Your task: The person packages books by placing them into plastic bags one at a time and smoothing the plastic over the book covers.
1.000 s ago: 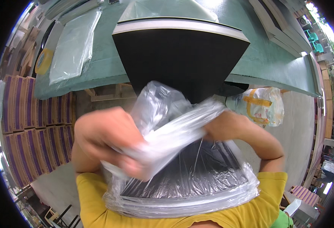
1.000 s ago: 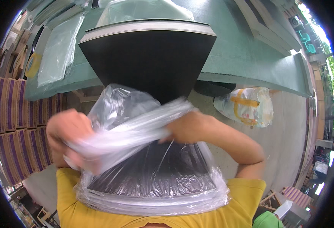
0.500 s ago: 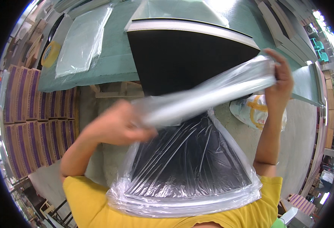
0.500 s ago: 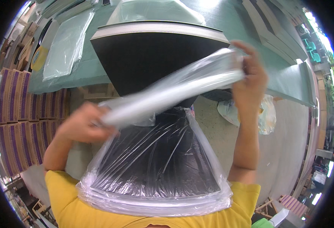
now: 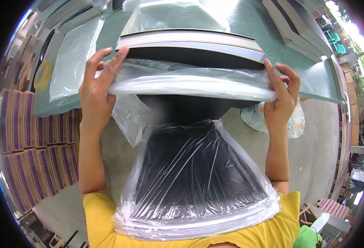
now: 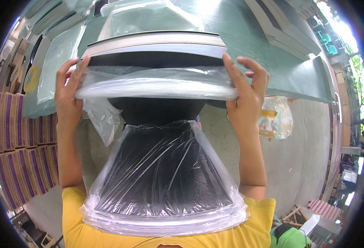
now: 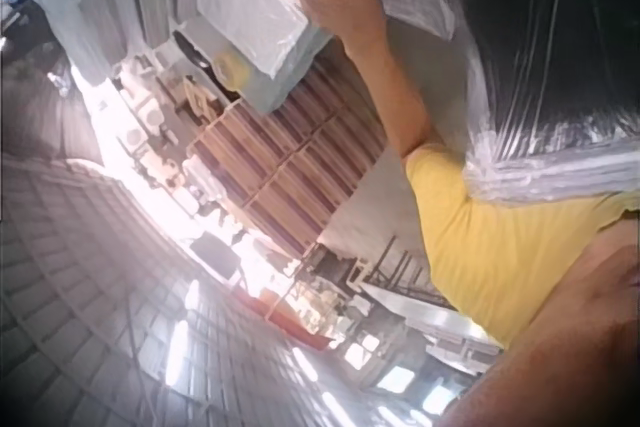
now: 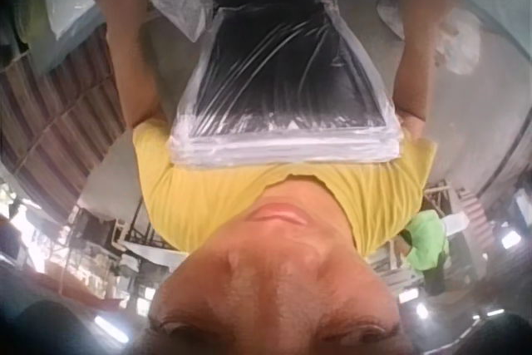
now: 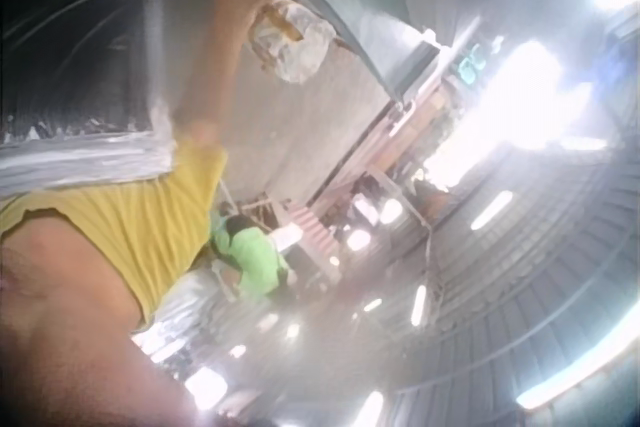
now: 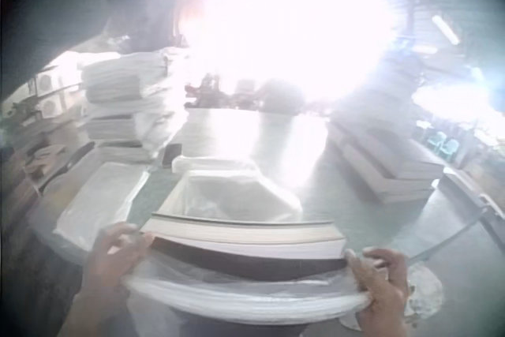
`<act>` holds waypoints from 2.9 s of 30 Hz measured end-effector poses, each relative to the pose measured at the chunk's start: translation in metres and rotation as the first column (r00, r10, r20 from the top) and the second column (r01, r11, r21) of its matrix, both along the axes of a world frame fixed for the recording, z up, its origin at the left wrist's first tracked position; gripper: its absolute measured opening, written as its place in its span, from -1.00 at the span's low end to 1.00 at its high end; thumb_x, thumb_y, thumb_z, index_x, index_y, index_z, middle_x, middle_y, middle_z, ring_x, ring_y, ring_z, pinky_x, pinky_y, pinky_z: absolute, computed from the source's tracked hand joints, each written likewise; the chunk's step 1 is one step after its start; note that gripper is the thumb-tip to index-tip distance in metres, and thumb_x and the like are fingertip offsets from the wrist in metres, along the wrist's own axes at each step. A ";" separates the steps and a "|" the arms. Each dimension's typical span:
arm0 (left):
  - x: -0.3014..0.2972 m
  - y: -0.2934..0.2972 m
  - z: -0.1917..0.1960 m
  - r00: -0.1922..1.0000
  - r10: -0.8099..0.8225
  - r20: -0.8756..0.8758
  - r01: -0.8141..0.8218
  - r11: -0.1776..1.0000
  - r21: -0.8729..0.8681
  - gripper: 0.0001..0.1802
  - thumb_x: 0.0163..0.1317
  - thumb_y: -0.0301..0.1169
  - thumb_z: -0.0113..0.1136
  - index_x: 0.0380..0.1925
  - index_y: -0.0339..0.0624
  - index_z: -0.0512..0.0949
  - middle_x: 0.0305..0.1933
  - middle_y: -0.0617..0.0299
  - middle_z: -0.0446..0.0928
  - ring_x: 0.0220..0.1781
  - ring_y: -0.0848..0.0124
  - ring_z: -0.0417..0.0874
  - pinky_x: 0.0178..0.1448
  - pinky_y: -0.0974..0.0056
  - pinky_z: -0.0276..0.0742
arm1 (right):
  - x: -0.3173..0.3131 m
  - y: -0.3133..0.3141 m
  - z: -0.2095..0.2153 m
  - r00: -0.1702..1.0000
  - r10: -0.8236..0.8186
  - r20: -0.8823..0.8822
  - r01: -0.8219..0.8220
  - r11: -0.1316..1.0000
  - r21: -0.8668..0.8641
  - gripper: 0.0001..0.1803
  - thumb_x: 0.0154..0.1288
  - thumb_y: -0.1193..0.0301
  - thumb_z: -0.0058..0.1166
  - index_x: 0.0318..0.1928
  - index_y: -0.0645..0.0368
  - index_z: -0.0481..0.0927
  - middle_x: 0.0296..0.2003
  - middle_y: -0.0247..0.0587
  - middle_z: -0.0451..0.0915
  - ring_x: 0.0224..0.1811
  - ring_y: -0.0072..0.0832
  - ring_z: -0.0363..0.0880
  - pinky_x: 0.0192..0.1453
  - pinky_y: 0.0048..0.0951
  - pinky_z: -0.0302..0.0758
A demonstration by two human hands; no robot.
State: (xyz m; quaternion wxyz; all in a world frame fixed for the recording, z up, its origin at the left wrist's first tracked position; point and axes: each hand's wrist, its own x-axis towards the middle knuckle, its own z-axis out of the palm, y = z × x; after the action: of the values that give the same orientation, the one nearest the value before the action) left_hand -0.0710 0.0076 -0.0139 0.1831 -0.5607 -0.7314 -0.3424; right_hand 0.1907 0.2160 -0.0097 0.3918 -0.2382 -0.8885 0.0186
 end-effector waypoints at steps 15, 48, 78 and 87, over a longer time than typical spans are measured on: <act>-0.005 -0.049 -0.129 -0.147 -0.041 0.988 0.631 0.766 0.125 -0.62 0.01 -0.16 0.13 -0.35 -0.28 0.42 -0.39 0.25 0.44 -0.38 0.52 0.44 -0.32 0.48 0.35 | 0.049 0.015 -0.190 0.965 0.238 0.106 0.116 -0.028 -0.993 -0.76 -0.06 0.34 0.01 -0.37 0.23 0.48 -0.48 -0.33 0.47 -0.43 -0.60 0.41 -0.37 -0.64 0.31; 0.069 0.052 -0.003 0.256 -0.559 0.789 0.378 0.809 0.450 -0.59 0.12 -0.22 0.08 -0.10 -0.25 0.40 -0.21 0.23 0.42 -0.13 0.51 0.40 -0.09 0.40 0.32 | -0.049 -0.042 -0.046 0.853 0.238 -0.465 -0.445 -0.135 -0.885 -0.61 0.00 0.48 0.18 -0.13 0.29 0.40 -0.23 -0.19 0.51 -0.21 -0.52 0.48 -0.24 -0.53 0.45; 0.061 0.019 -0.023 0.822 -0.100 0.561 0.008 0.987 0.163 -0.83 0.08 -0.46 0.15 -0.48 -0.20 0.34 -0.67 0.32 0.22 -0.65 0.64 0.16 -0.56 0.54 0.15 | -0.025 -0.025 -0.058 0.804 0.541 -0.246 -0.419 0.222 -0.880 -0.12 -0.37 0.14 0.39 0.03 0.26 0.34 -0.15 -0.10 0.47 -0.13 -0.39 0.43 -0.11 -0.41 0.37; 0.068 -0.017 -0.017 0.705 -0.343 0.621 0.273 0.939 0.209 -0.85 0.06 -0.54 0.12 -0.48 -0.20 0.32 -0.65 0.37 0.30 -0.62 0.68 0.20 -0.55 0.56 0.16 | -0.031 -0.040 -0.069 0.962 0.259 -0.084 -0.057 -0.110 -0.992 -0.40 -0.08 0.29 0.25 -0.05 0.35 0.34 -0.32 -0.06 0.50 -0.27 -0.30 0.50 -0.17 -0.37 0.42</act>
State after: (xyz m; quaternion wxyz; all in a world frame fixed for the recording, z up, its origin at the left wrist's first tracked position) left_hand -0.0029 -0.0096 -0.0307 -0.1129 -0.5114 -0.6266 -0.5771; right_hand 0.1595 0.1757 -0.0789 0.0215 -0.3419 -0.6310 0.6960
